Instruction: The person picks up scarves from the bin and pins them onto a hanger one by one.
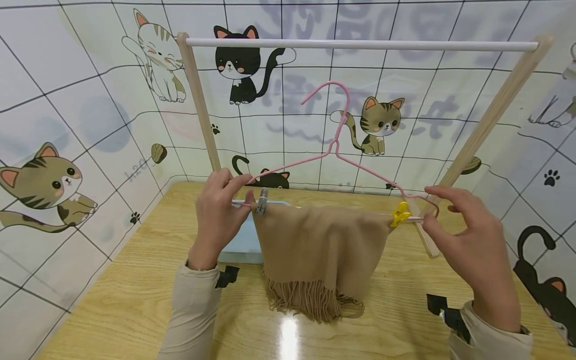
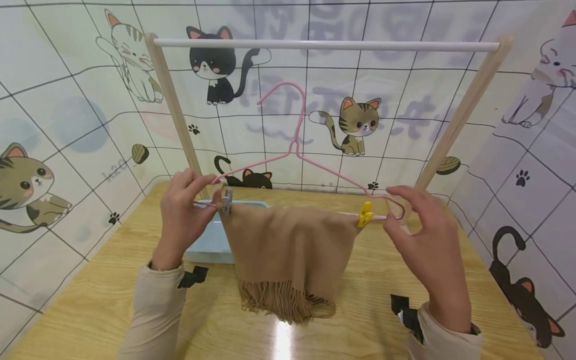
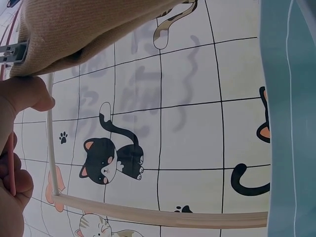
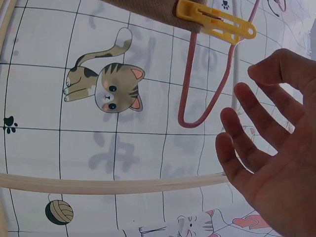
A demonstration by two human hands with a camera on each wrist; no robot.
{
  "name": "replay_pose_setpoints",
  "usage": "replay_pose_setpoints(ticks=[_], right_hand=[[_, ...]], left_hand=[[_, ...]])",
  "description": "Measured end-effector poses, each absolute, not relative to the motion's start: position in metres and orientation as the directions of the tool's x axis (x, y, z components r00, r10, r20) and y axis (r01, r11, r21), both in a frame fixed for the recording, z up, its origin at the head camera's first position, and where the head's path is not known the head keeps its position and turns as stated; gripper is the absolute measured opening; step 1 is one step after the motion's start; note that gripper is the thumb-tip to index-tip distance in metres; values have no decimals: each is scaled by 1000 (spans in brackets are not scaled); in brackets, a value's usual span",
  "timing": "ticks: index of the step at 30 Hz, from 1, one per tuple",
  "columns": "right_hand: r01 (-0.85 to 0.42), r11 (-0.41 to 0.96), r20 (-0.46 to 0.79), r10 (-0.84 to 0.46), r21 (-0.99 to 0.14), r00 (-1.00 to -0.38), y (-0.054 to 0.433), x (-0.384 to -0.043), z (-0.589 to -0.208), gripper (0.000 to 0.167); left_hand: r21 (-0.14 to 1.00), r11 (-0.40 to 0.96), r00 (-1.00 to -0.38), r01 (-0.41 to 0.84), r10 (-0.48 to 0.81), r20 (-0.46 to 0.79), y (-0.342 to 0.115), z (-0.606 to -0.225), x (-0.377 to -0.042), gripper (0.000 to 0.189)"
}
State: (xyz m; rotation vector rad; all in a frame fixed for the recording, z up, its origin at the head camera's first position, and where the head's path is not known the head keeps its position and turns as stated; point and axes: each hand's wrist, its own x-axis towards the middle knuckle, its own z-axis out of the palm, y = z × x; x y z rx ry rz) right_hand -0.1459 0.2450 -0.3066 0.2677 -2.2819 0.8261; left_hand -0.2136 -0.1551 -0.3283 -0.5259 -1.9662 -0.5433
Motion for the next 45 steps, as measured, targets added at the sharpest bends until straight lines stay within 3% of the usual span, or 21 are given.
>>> replay_pose_setpoints(ticks=[7,14,36,45], right_hand=[[-451,750,611,-80,-483,-788,249,-151,-307,75],[-458,801,614,-148,-385,-775,246,-156,-312,84],[-445,873,616,-242,-199,-750,242,-165,-323,76],[-478,857,614,-274,-193,-740,250,-165,-323,50]], left_hand=[[152,804,-414,575,126,902,-155,-327,-213,26],[157,799,-415,581,124,901,-153,-326,-211,26],[120,775,-391,621,173,904,-152,-325,-210,22],[116,779,-401,616,183,898,-153,-324,-210,22]])
